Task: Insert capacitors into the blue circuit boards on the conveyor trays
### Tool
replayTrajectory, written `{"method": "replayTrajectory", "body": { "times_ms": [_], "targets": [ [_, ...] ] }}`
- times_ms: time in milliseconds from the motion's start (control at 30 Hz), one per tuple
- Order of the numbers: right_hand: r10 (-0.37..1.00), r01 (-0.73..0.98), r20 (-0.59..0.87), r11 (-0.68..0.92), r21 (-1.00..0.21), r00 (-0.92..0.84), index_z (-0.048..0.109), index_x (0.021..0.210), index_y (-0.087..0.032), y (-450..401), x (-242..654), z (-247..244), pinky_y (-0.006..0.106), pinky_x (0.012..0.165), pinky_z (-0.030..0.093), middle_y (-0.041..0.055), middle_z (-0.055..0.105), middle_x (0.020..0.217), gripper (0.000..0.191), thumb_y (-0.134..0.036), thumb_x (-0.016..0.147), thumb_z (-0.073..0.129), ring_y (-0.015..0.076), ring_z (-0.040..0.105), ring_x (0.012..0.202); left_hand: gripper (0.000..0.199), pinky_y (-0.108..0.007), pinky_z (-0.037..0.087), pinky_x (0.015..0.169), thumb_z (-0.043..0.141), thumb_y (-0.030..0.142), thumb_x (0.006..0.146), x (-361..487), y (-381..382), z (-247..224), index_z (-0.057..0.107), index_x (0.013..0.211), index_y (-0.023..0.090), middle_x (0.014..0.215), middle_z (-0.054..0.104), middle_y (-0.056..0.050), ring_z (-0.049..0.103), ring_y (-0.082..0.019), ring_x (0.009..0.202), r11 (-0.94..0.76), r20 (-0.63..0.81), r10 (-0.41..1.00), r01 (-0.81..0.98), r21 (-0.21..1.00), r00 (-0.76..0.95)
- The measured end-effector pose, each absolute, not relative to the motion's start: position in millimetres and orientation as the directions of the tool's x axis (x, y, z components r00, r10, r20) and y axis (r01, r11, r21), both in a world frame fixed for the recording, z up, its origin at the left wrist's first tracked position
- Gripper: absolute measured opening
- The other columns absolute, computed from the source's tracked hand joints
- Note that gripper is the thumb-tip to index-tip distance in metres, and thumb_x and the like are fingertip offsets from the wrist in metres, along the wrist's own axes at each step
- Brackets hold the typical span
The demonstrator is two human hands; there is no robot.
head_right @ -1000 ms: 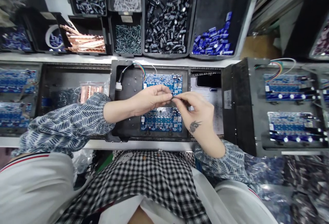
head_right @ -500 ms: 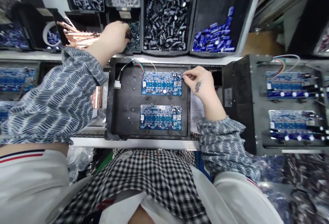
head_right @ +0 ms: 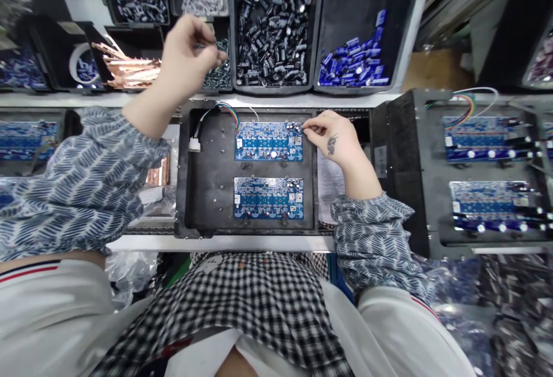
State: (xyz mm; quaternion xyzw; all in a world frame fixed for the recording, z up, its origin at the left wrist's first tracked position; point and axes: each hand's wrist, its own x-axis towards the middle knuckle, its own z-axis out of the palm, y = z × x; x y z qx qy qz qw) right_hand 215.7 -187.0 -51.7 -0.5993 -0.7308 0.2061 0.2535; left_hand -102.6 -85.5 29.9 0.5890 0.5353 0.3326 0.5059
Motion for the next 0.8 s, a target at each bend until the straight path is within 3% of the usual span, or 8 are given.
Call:
{"method": "replayTrajectory", "body": {
  "times_ms": [33, 100, 300, 367, 500, 667, 733, 800],
  "targets": [
    [0.980, 0.779, 0.118, 0.197, -0.595, -0.158, 0.080, 0.089, -0.026, -187, 216, -51, 0.034, 0.065, 0.052, 0.0021, 0.068, 0.080, 0.015, -0.027, 0.081, 0.068, 0.0158, 0.057, 0.064, 0.019, -0.029, 0.046, 0.097, 0.056, 0.009, 0.098, -95, -100, 32, 0.053, 0.096, 0.028, 0.104, 0.061, 0.004, 0.057, -0.010, 0.102, 0.060, -0.095, 0.959, 0.134, 0.989, 0.268],
    [0.980, 0.804, 0.116, 0.198, -0.561, -0.160, 0.080, 0.089, -0.024, -190, 214, -47, 0.035, 0.067, 0.054, 0.0031, 0.068, 0.082, 0.012, -0.027, 0.082, 0.070, 0.0168, 0.060, 0.065, 0.016, -0.031, 0.049, 0.087, 0.062, 0.009, 0.094, -83, -130, 33, 0.054, 0.095, 0.024, 0.089, 0.062, 0.002, 0.062, -0.012, 0.090, 0.014, -0.004, 0.923, -0.024, 1.000, 0.386],
    [0.958, 0.725, 0.229, 0.281, -0.629, -0.173, 0.069, 0.131, -0.024, -223, 179, -1, 0.038, 0.079, 0.059, 0.0085, 0.074, 0.106, 0.039, -0.036, 0.093, 0.067, 0.0211, 0.069, 0.085, 0.026, -0.025, 0.048, 0.084, 0.078, 0.018, 0.086, -68, -191, 27, 0.062, 0.106, 0.014, 0.098, 0.070, -0.004, 0.067, -0.013, 0.091, 0.369, -0.307, 0.801, -0.021, 0.929, 0.514],
    [0.940, 0.685, 0.241, 0.341, -0.644, -0.241, 0.071, 0.127, -0.027, -237, 160, 19, 0.041, 0.082, 0.060, 0.0062, 0.075, 0.106, 0.035, -0.039, 0.095, 0.065, 0.0228, 0.071, 0.090, 0.028, -0.023, 0.048, 0.079, 0.079, 0.020, 0.086, -68, -199, 26, 0.063, 0.107, 0.014, 0.095, 0.071, -0.004, 0.066, -0.011, 0.084, 0.456, -0.367, 0.763, -0.039, 0.889, 0.533],
    [0.900, 0.664, 0.313, 0.435, -0.608, -0.304, 0.079, 0.104, -0.032, -254, 132, 36, 0.042, 0.086, 0.061, 0.0025, 0.078, 0.100, 0.018, -0.038, 0.097, 0.063, 0.0232, 0.074, 0.092, 0.022, -0.023, 0.046, 0.074, 0.077, 0.018, 0.087, -69, -210, 23, 0.061, 0.102, 0.013, 0.083, 0.068, -0.001, 0.062, -0.009, 0.072, 0.517, -0.390, 0.732, -0.082, 0.852, 0.558],
    [0.862, 0.667, 0.398, 0.498, -0.553, -0.314, 0.080, 0.098, -0.032, -266, 126, 29, 0.041, 0.080, 0.064, 0.0011, 0.079, 0.096, 0.015, -0.033, 0.096, 0.065, 0.0222, 0.075, 0.084, 0.024, -0.025, 0.047, 0.079, 0.077, 0.016, 0.084, -66, -224, 18, 0.056, 0.095, 0.016, 0.078, 0.066, 0.001, 0.064, -0.011, 0.076, 0.433, -0.333, 0.730, -0.027, 0.901, 0.597],
    [0.839, 0.653, 0.439, 0.532, -0.540, -0.321, 0.080, 0.097, -0.031, -272, 129, 27, 0.039, 0.077, 0.064, 0.0012, 0.079, 0.094, 0.013, -0.028, 0.095, 0.067, 0.0219, 0.076, 0.082, 0.023, -0.028, 0.048, 0.081, 0.077, 0.020, 0.085, -72, -217, 18, 0.056, 0.093, 0.017, 0.080, 0.067, -0.001, 0.065, -0.013, 0.080, 0.288, -0.277, 0.724, 0.087, 0.954, 0.632],
    [0.824, 0.662, 0.482, 0.543, -0.517, -0.298, 0.079, 0.095, -0.030, -279, 139, 25, 0.037, 0.073, 0.064, 0.0019, 0.079, 0.090, 0.011, -0.024, 0.093, 0.070, 0.0217, 0.075, 0.079, 0.021, -0.032, 0.046, 0.091, 0.076, 0.029, 0.089, -93, -194, 20, 0.060, 0.095, 0.017, 0.091, 0.069, -0.004, 0.063, -0.017, 0.093, 0.057, -0.218, 0.801, 0.292, 0.955, 0.557]
  ]
}}
